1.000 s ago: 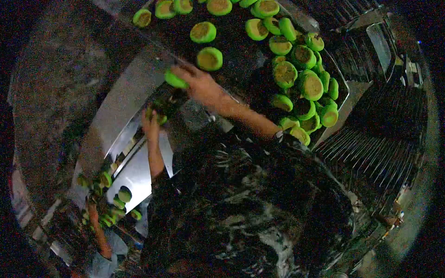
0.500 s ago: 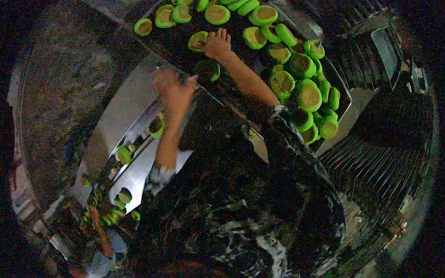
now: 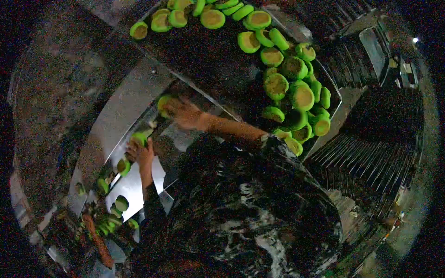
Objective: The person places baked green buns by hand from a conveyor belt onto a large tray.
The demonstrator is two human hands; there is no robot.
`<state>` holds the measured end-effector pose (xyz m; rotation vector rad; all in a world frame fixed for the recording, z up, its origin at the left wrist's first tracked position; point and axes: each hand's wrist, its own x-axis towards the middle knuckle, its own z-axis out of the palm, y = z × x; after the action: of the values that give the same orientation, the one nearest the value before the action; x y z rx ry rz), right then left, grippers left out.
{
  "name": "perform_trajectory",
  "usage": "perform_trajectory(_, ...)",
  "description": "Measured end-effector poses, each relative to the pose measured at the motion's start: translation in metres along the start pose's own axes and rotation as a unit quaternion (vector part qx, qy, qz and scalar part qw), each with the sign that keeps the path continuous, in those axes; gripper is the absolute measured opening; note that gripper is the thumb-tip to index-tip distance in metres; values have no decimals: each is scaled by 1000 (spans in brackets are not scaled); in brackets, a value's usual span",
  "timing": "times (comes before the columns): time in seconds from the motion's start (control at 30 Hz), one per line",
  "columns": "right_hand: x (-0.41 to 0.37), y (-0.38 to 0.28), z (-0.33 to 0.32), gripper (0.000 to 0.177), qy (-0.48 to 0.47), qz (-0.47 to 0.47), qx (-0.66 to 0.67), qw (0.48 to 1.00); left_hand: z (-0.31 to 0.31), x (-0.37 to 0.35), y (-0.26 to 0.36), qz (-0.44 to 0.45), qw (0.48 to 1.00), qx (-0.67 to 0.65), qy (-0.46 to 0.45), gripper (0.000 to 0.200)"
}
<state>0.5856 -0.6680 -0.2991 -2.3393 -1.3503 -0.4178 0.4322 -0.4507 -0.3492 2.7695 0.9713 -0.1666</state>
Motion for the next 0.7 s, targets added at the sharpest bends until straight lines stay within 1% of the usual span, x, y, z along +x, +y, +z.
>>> perform_trajectory(0.03, -8, 5, -2, 46, -128, -13, 169, 977, 3, 7, -3, 15, 999, 4, 35, 81)
perform_trajectory(0.07, -11, 11, -17, 51, -252, -26, 331, 909, -9, 8, 14, 28, 997, 6, 69, 81)
perform_trajectory(0.1, -18, 34, -39, 52, -180, 81, 299, 934, -10, 12, 45, 90, 989, -65, 96, 78)
perform_trajectory(0.13, -16, 64, -82, 54, -108, 184, 259, 942, -33, 12, 117, 146, 972, -139, 124, 76)
perform_trajectory(0.17, -24, 104, -108, 54, 12, 205, 38, 978, -41, 13, 184, 223, 933, -222, 177, 70)
perform_trajectory(0.2, -59, 172, -86, 53, 168, 481, 305, 805, -63, 16, 251, 241, 923, -284, 99, 62)
perform_trajectory(0.23, -52, 197, -147, 52, 44, 402, 78, 911, -43, 31, 303, 332, 872, -313, 176, 59)
perform_trajectory(0.27, -82, 248, -135, 50, 120, 343, -112, 925, -25, 45, 353, 297, 902, -304, 80, 59)
perform_trajectory(0.3, -93, 271, -137, 53, 101, 258, -205, 939, -8, 57, 391, 272, 939, -211, -10, 54)
perform_trajectory(0.37, -104, 304, -117, 54, 70, 193, -168, 964, 21, 52, 431, 264, 946, -186, 16, 44)
perform_trajectory(0.4, -103, 312, -119, 54, 67, 185, -165, 967, 32, 53, 444, 254, 948, -189, 19, 44)
perform_trajectory(0.43, -101, 308, -117, 59, 48, 335, -189, 922, 43, 52, 444, 249, 918, -306, -46, 39)
perform_trajectory(0.47, -98, 297, -112, 63, 25, 479, -204, 854, 49, 53, 432, 236, 873, -413, -107, 35)
perform_trajectory(0.5, -85, 272, -125, 63, 44, 584, -229, 777, 16, 48, 408, 251, 873, -402, -112, 40)
perform_trajectory(0.53, -120, 290, -120, 65, 105, 497, -145, 849, -3, 42, 378, 246, 852, -458, -58, 39)
perform_trajectory(0.57, -137, 315, -110, 60, 158, 440, -170, 867, -23, 34, 343, 243, 825, -510, -5, 38)
perform_trajectory(0.6, -121, 283, -118, 64, 116, 462, -104, 873, -52, 23, 304, 229, 837, -493, 68, 47)
perform_trajectory(0.63, -97, 242, -127, 69, 75, 483, -41, 872, -68, 12, 256, 218, 837, -482, 143, 55)
perform_trajectory(0.67, -90, 226, -111, 69, 96, 467, 34, 878, -65, 4, 206, 162, 830, -491, 208, 44)
perform_trajectory(0.7, -88, 213, -95, 69, 119, 449, 107, 879, -62, -4, 152, 176, 847, -424, 268, 38)
